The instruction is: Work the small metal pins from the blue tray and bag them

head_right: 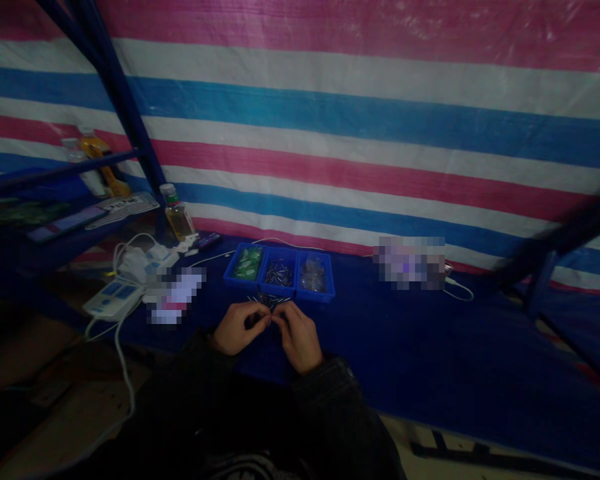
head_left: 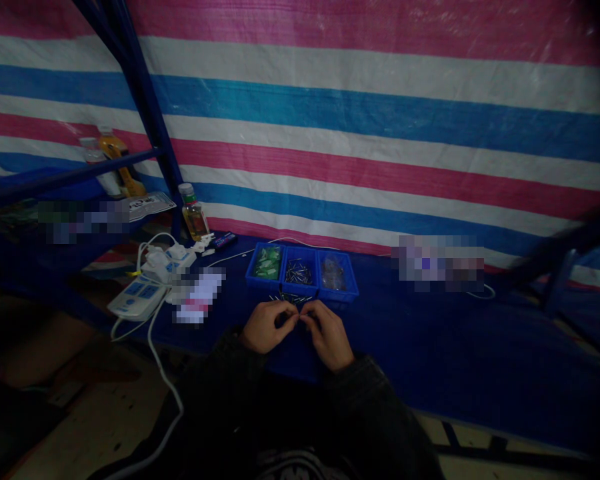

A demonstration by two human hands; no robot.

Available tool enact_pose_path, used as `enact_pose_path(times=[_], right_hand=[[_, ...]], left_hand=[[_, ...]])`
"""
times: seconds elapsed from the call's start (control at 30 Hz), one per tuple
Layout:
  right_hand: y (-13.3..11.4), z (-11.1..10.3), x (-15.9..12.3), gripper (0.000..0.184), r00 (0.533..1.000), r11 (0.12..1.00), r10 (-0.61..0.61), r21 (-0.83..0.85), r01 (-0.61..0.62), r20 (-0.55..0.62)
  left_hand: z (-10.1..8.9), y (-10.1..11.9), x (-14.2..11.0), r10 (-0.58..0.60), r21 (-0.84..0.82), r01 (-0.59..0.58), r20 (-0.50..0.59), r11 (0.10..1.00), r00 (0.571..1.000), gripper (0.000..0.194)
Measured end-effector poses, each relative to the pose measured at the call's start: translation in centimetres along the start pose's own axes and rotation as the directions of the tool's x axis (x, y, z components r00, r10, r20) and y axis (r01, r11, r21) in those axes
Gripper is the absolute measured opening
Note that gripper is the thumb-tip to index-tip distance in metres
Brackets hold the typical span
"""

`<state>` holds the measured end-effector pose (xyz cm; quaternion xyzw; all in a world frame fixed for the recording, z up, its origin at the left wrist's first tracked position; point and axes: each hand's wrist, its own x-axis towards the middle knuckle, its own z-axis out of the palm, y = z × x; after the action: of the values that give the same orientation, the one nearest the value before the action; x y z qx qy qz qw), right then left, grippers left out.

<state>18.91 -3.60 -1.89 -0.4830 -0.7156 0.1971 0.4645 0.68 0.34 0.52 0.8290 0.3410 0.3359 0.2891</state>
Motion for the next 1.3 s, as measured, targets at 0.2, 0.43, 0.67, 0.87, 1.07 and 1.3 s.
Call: enact_pose_path(times=[0.2,0.43,0.67,0.87,1.07,1.3], right_hand=[[-0.04,-0.03,0.04,0.012,1.000,1.000,0.004,-0.030,-0.004,0.000],[-0.05,-0.13,0.11,0.023,1.000,0.996,-0.004,-0.085,0.004,0.001],[-0.22,-0.16,-0.08,0.015,1.000,0.999,0.014,-0.030,-0.014,-0.008],[0.09,0.08,-0.26,0.013,1.000,1.000,-0.014,-0.015,0.014,-0.018],[0.12,-0.02,-0.15,0.013,1.000,0.999,-0.009,-0.034,0.008,-0.024],[0.37,0.00,-0.09,0.014,1.000,0.998,0.020,-0.059,-0.021,-0.020]], left_hand=[[-0.03,-0.13,-0.05,0.005,0.016,-0.005,0.007,1.000,1.000,0.014],[-0.12,0.07,-0.05,0.014,0.010,-0.014,0.016,1.000,1.000,0.015],[-0.10,0.17,0.01,0.004,0.017,-0.004,-0.006,1.000,1.000,0.015],[-0.09,0.21,0.04,-0.028,0.002,0.028,-0.039,1.000,0.999,0.016],[-0.17,0.34,0.08,-0.028,0.009,0.028,-0.025,1.000,0.999,0.015],[-0.13,0.35,0.07,-0.028,0.005,0.028,-0.023,1.000,0.999,0.014]])
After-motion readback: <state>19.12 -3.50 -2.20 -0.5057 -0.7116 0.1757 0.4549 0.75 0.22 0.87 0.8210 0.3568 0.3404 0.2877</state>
